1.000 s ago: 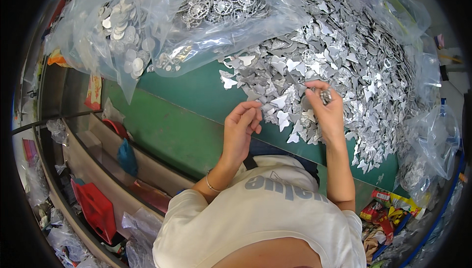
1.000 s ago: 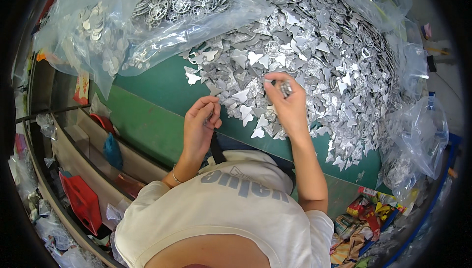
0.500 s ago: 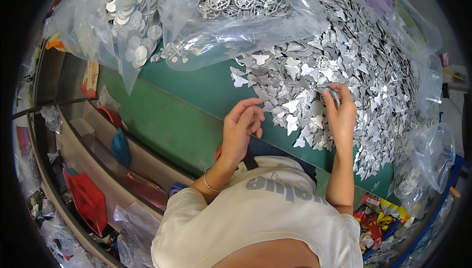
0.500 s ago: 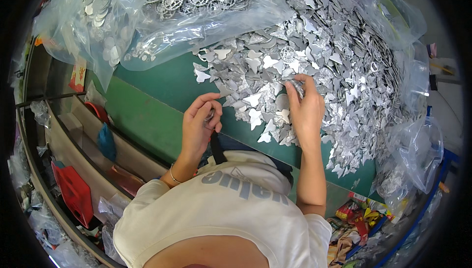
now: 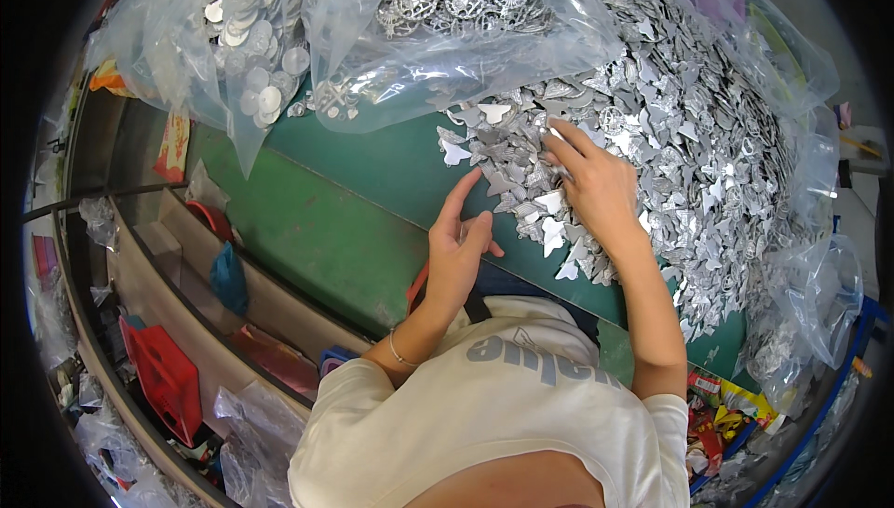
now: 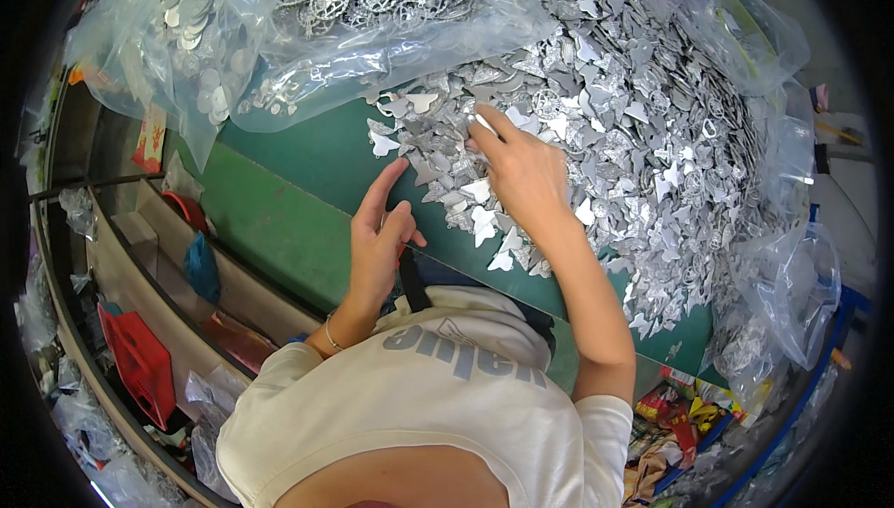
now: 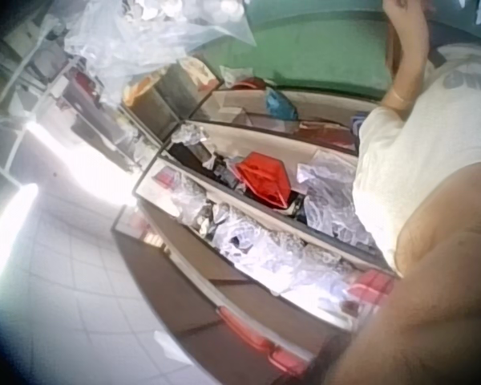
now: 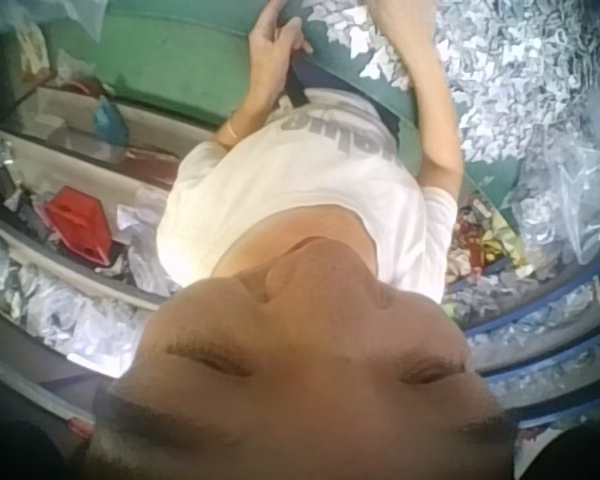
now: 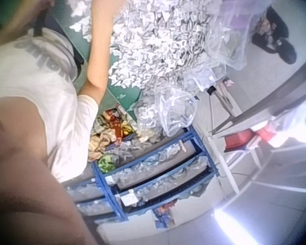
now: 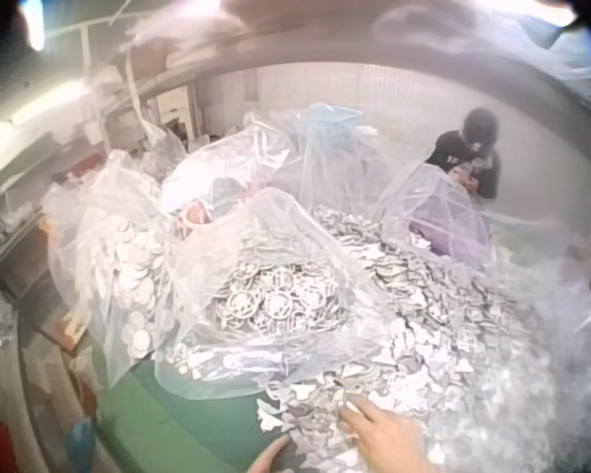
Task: The person sorts silver butterfly-shaped decorative items by hand from a large pile on a green table, picking up individual pieces and placing some into a small white container while moving others aside into bags.
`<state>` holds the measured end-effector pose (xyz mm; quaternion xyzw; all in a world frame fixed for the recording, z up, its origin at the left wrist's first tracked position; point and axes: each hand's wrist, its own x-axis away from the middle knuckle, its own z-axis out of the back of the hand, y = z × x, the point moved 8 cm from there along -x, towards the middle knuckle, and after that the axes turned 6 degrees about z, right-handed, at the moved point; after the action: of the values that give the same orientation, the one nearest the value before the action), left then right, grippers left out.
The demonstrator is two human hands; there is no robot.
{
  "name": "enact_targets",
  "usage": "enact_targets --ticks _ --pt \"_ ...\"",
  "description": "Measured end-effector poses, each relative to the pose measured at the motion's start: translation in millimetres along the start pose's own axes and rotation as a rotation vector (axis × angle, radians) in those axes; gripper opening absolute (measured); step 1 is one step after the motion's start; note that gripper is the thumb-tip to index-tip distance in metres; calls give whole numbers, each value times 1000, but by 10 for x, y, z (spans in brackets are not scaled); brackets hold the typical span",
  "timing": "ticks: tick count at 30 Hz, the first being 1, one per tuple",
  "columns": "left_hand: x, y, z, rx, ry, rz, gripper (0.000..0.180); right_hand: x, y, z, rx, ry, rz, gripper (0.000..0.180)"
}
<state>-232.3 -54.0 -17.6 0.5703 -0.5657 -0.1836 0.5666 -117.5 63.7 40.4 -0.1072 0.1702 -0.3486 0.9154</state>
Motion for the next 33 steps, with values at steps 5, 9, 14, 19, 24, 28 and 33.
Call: enact_targets --ticks 5,9,14,19,24,28,33 --pt "14 84 -113 -186 -101 -123 45 324 8 200 22 -49 -21 30" --pt "41 31 -190 -247 -122 -152 44 686 170 237 -48 -18 -125 25" --pt "56 26 -218 -283 -98 -205 44 843 279 499 -362 203 -162 20" --pt "138 130 -265 -369 -31 -368 44 561 -672 1388 -548 252 474 20" --pt "203 189 -385 -541 28 -495 43 787 -1082 1846 -332 388 355 21" --pt "236 232 -599 -646 -22 -593 44 1149 -1124 2049 -267 376 112 25" --pt "297 402 -1019 -788 -140 -707 44 1413 -1012 2378 -199 407 -107 30"
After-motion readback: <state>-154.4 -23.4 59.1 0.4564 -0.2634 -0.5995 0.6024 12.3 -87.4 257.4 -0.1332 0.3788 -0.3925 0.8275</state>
